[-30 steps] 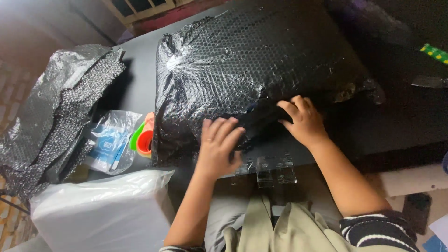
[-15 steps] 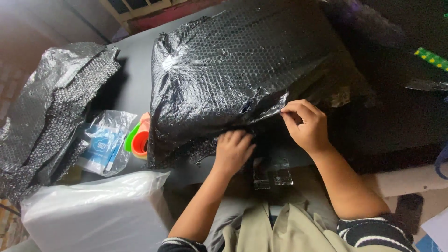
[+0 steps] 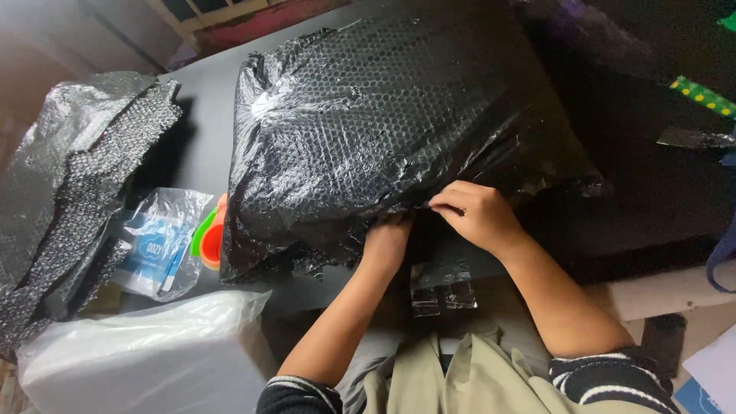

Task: Wrapping a large object in black bubble wrap and securing it with clear tape using a dispenser.

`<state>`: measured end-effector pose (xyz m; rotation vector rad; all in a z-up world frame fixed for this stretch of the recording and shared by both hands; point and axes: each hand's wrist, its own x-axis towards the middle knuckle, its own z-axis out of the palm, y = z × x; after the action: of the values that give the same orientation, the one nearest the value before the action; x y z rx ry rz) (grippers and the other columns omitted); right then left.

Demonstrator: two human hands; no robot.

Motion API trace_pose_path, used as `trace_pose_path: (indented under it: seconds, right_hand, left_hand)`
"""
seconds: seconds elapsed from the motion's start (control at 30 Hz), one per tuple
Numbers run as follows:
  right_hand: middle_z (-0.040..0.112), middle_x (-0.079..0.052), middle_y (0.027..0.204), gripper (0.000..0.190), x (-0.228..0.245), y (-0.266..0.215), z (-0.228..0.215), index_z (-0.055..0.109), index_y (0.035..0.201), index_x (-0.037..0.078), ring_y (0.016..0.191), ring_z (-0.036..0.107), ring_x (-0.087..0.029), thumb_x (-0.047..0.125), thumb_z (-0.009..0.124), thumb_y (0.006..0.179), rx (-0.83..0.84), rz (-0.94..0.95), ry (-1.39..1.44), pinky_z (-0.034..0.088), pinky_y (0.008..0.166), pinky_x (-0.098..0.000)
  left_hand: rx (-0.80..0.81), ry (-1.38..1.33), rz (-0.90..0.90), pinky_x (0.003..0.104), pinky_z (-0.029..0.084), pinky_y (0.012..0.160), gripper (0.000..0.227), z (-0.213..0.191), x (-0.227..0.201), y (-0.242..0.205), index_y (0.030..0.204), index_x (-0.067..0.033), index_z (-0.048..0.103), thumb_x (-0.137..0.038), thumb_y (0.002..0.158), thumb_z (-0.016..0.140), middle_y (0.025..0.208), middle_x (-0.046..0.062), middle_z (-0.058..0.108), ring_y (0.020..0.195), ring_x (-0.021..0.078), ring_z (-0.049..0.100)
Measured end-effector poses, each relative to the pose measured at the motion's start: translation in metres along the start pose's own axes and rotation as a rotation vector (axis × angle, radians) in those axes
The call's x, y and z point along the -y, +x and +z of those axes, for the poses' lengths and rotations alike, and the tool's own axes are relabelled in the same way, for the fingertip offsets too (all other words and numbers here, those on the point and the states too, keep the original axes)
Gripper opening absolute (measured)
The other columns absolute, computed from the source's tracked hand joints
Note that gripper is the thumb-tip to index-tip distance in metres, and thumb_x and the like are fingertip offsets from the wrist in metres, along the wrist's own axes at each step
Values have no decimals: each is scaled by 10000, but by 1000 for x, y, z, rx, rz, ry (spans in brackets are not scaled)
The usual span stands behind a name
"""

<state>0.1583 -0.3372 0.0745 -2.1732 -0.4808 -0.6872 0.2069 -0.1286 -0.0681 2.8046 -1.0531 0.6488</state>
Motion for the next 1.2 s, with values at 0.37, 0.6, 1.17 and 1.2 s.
trace_pose_path:
  seconds: [0.37, 0.6, 1.17, 1.2]
  right_hand:
    - [596, 46, 916, 213, -41, -35, 41, 743, 1007, 254, 693, 679, -184, 268, 808, 806, -87, -141, -524, 569, 603, -347]
    - [666, 13, 1030, 327, -24, -33, 32, 727, 1081, 239, 889, 638, -219, 417, 754, 808, 62, -164, -586, 445, 706, -396]
    - [640, -54, 1000, 505, -31, -11, 54, 719, 1049, 281, 851, 623, -272, 466, 881, 609, 200, -123, -748, 402, 731, -449]
    - [637, -70, 1019, 511, -28, -5, 55, 724, 1066, 252, 862, 627, -280, 438, 887, 619, 246, -114, -713, 403, 741, -449]
  left_hand:
    - [-345, 119, 147, 330, 566, 591, 73, -28, -8, -7, 864, -173, 686, -107, 849, 711, 763, 3, 618, 706, 227, 692]
    - [-624, 145, 136, 351, 582, 754, 70, -52, -8, 17, 897, -233, 692, -216, 962, 672, 820, -6, 612, 914, 243, 684]
    - [-510, 168, -50, 370, 551, 616, 52, -55, 16, 18, 869, -151, 688, -110, 890, 663, 874, 71, 629, 728, 282, 649]
    - [-481, 156, -85, 388, 564, 641, 70, -54, 22, 19, 863, -165, 685, -103, 839, 707, 894, 65, 646, 738, 295, 659]
